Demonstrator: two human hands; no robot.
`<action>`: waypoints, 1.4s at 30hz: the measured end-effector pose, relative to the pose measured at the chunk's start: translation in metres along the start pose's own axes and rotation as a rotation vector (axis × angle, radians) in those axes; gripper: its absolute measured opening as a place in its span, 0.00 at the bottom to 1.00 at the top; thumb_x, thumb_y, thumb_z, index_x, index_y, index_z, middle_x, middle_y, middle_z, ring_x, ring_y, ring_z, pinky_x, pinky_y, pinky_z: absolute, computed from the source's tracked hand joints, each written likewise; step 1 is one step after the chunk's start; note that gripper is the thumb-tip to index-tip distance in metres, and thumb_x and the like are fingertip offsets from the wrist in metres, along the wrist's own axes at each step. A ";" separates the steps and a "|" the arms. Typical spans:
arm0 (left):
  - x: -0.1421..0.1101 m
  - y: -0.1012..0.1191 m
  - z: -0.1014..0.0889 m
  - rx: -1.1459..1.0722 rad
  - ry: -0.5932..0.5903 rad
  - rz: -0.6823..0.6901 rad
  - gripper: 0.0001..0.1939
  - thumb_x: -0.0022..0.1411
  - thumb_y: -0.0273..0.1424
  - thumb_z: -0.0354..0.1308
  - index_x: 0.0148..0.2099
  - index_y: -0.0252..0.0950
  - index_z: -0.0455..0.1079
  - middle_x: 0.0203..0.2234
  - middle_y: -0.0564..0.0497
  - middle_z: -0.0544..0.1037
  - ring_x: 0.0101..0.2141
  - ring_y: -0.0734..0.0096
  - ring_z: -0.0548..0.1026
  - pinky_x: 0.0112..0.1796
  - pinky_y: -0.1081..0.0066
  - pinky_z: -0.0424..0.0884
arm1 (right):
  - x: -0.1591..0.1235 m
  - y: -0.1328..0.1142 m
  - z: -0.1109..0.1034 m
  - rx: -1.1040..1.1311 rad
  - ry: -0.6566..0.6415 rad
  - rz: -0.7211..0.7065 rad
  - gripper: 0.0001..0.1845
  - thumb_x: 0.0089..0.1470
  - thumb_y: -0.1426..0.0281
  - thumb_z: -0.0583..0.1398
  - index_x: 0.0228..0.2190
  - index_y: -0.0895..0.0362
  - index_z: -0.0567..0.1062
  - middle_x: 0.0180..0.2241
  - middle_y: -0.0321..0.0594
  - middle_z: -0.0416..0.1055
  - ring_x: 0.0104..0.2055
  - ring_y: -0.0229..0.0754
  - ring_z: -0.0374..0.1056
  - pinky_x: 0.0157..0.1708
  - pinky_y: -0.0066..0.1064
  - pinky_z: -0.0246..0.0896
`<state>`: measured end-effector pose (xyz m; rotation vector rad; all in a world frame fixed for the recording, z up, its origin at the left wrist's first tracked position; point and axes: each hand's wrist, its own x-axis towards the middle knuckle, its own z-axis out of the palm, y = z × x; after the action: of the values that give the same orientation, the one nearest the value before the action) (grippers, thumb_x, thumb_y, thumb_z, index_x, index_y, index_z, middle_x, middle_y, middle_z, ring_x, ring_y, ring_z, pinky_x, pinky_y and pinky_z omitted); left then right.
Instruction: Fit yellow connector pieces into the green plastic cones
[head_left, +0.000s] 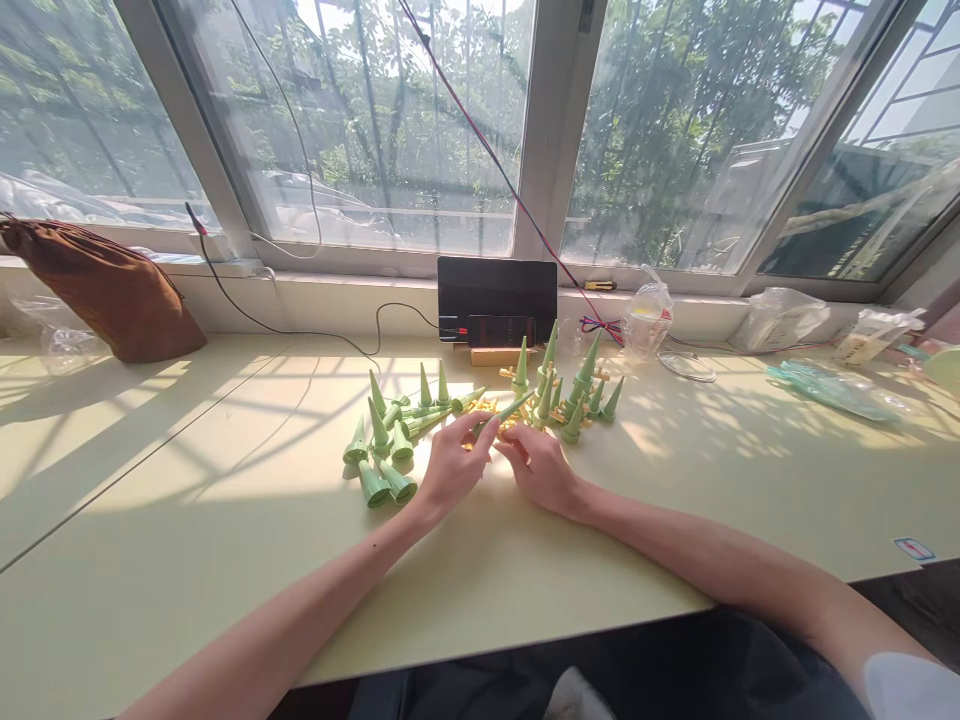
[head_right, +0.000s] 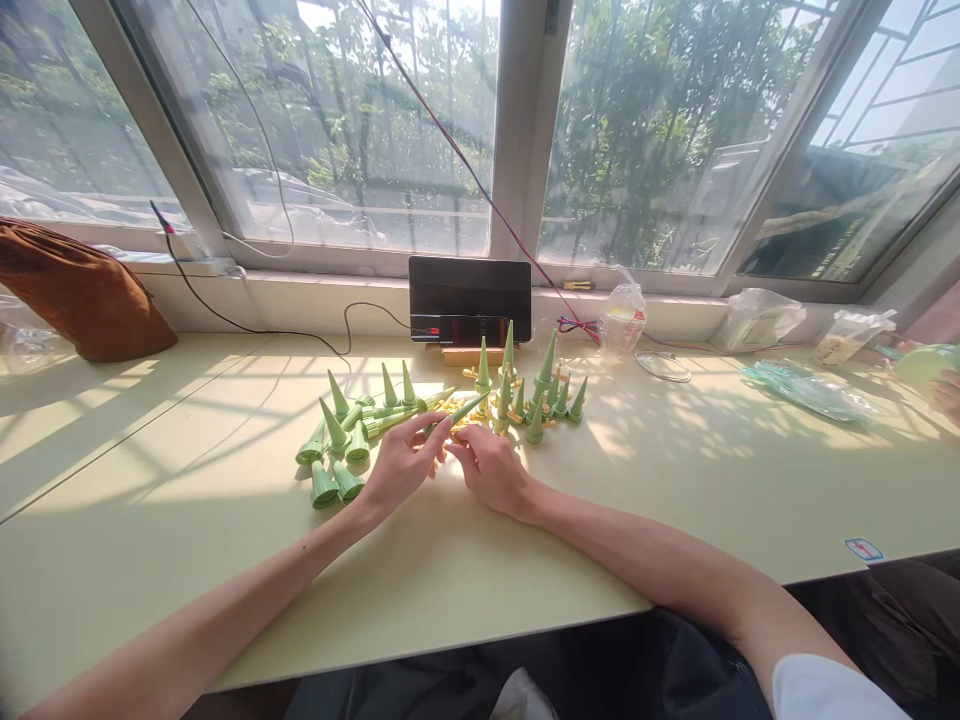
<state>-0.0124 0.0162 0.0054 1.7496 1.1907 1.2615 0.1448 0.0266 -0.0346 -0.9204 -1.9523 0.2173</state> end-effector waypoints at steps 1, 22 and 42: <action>0.000 0.000 0.000 -0.018 -0.011 0.006 0.18 0.62 0.46 0.54 0.43 0.38 0.75 0.24 0.52 0.76 0.20 0.72 0.73 0.16 0.76 0.67 | 0.000 -0.001 -0.001 0.004 -0.006 -0.003 0.10 0.62 0.68 0.52 0.30 0.55 0.69 0.27 0.37 0.69 0.27 0.37 0.64 0.29 0.28 0.58; 0.000 -0.002 0.002 0.044 -0.084 0.093 0.17 0.62 0.44 0.53 0.46 0.38 0.73 0.41 0.45 0.76 0.28 0.70 0.76 0.20 0.74 0.72 | 0.002 0.001 -0.001 0.065 0.065 0.105 0.17 0.65 0.66 0.47 0.24 0.55 0.62 0.20 0.32 0.60 0.22 0.34 0.54 0.24 0.28 0.50; -0.002 -0.004 0.003 -0.001 -0.016 0.065 0.17 0.62 0.44 0.54 0.43 0.37 0.72 0.37 0.46 0.76 0.28 0.68 0.75 0.18 0.74 0.70 | 0.004 -0.003 -0.002 0.064 0.020 0.134 0.15 0.64 0.64 0.50 0.27 0.56 0.66 0.21 0.32 0.63 0.21 0.34 0.56 0.23 0.27 0.49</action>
<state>-0.0108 0.0159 0.0005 1.8081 1.1319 1.2829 0.1436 0.0268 -0.0290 -1.0082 -1.8565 0.3452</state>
